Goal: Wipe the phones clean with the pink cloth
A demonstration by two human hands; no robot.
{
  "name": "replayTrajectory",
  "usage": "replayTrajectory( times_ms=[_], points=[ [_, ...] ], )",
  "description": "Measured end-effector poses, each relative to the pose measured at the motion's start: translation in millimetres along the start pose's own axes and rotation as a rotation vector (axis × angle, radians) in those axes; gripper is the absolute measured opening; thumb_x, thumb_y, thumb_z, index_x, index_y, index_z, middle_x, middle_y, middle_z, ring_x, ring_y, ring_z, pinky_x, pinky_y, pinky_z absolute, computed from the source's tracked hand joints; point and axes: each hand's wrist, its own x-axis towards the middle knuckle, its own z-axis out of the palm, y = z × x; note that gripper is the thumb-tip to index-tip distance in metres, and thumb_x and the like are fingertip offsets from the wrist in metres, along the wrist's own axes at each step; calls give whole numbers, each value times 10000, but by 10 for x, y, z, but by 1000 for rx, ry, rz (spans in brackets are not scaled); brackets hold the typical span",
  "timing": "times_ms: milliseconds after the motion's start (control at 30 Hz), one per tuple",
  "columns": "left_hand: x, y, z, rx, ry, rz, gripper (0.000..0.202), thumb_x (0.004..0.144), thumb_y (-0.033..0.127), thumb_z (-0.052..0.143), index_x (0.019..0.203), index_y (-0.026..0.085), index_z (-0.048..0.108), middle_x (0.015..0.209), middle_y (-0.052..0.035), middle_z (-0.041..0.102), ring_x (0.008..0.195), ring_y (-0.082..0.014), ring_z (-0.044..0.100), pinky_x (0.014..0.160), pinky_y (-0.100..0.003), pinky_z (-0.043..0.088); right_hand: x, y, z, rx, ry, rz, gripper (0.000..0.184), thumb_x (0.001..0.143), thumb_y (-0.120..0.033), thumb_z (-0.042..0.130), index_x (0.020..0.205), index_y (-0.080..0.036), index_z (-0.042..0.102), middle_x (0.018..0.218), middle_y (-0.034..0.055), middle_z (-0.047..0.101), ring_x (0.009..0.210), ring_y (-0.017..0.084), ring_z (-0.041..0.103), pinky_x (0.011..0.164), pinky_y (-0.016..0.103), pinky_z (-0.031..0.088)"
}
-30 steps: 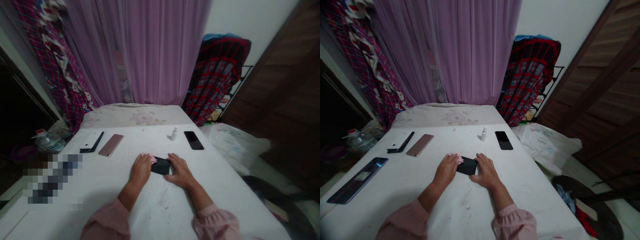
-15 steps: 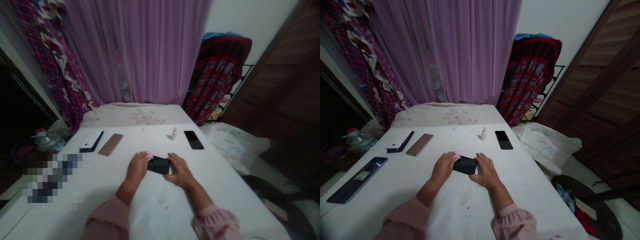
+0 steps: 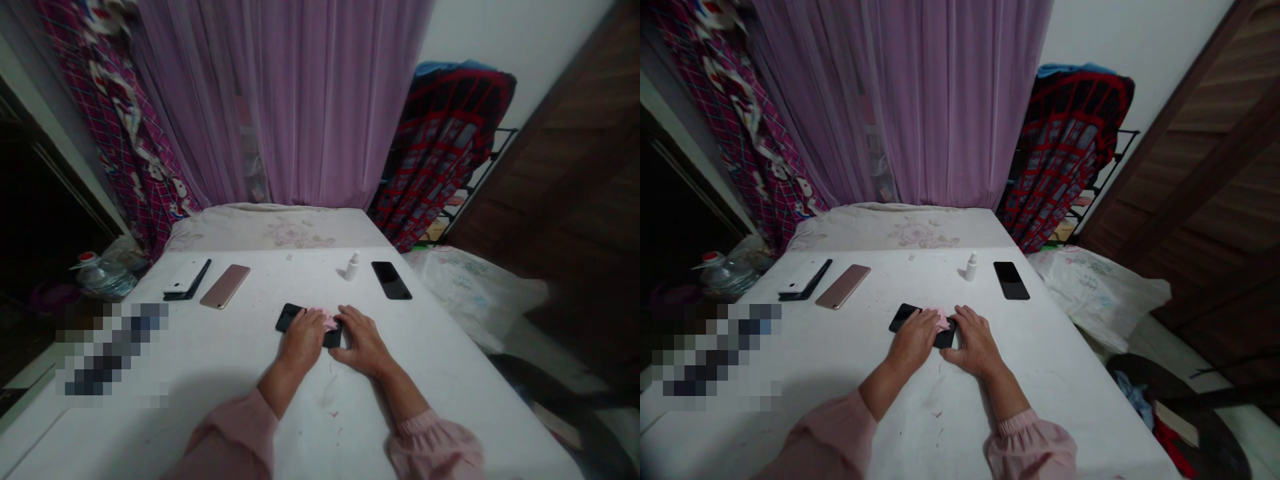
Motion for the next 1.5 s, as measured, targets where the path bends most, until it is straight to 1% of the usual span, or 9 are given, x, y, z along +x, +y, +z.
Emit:
replayTrajectory(
  times_ms=[200, 533, 633, 800, 900, 1000, 1200, 1300, 1500],
  points=[
    [-64, -341, -208, 87, 48, -139, 298, 935, 112, 408, 1124, 143, 636, 1174, -128, 686, 1085, -259, 628, 1017, -495, 446, -6, 11, -1, 9, -11, 4, 693, 653, -419, 730, 1283, -196, 546, 1471, 163, 438, 1389, 346, 340, 1086, 529, 277],
    [-23, 178, 79, -27, -24, 11, 329, 912, 99, 464, 1202, 148, 611, 1242, -116, 661, 1207, -228, 574, 1090, -442, 388, 4, 26, 43, 9, 37, -10, 659, 649, -397, 725, 1260, -211, 563, 1447, 159, 471, 1369, 343, 375, 1069, 514, 304],
    [-75, 58, -17, -11, -35, 24, 340, 916, 99, 445, 1207, 162, 608, 1231, -102, 669, 1206, -226, 574, 1086, -452, 388, 2, 17, 29, 7, 22, -2, 674, 648, -412, 727, 1269, -213, 556, 1455, 158, 461, 1375, 343, 366, 1076, 519, 290],
    [-165, -322, -205, 90, 39, -119, 310, 949, 141, 395, 1149, 190, 626, 1200, -90, 684, 1143, -233, 610, 1054, -480, 419, 9, -13, -12, 6, -12, 13, 698, 647, -425, 731, 1281, -197, 549, 1470, 163, 439, 1385, 341, 348, 1083, 518, 279],
    [-159, -405, -220, 112, 62, -159, 329, 955, 146, 358, 1152, 174, 621, 1199, -114, 678, 1116, -247, 619, 1042, -512, 420, 12, -18, -17, 6, -16, 15, 690, 651, -423, 730, 1279, -199, 554, 1472, 159, 438, 1387, 340, 343, 1084, 518, 279],
    [-106, -310, -175, 115, 61, -155, 316, 938, 135, 382, 1132, 157, 631, 1186, -124, 682, 1112, -245, 618, 1052, -499, 409, 8, -2, 5, 2, -2, 9, 696, 649, -415, 732, 1283, -191, 552, 1466, 159, 445, 1383, 341, 347, 1083, 520, 283],
    [-42, 109, -36, 36, -7, -32, 313, 907, 91, 441, 1152, 137, 631, 1205, -124, 676, 1163, -239, 596, 1080, -449, 388, -5, 49, 60, -5, 32, -10, 679, 654, -419, 718, 1278, -206, 553, 1453, 160, 461, 1371, 345, 370, 1075, 532, 292],
    [-90, 175, -40, 9, -27, 33, 315, 914, 99, 455, 1179, 139, 622, 1235, -110, 664, 1204, -233, 572, 1095, -422, 373, -5, 50, 54, -8, 19, -1, 683, 653, -423, 724, 1272, -187, 556, 1458, 163, 456, 1372, 342, 369, 1080, 519, 292],
    [-240, -202, -225, 74, -3, -54, 310, 934, 109, 438, 1179, 163, 619, 1220, -105, 676, 1172, -230, 598, 1056, -444, 411, 1, 4, 3, -11, -3, 13, 681, 651, -406, 726, 1268, -174, 556, 1466, 168, 445, 1384, 334, 355, 1088, 509, 288]
  ],
)
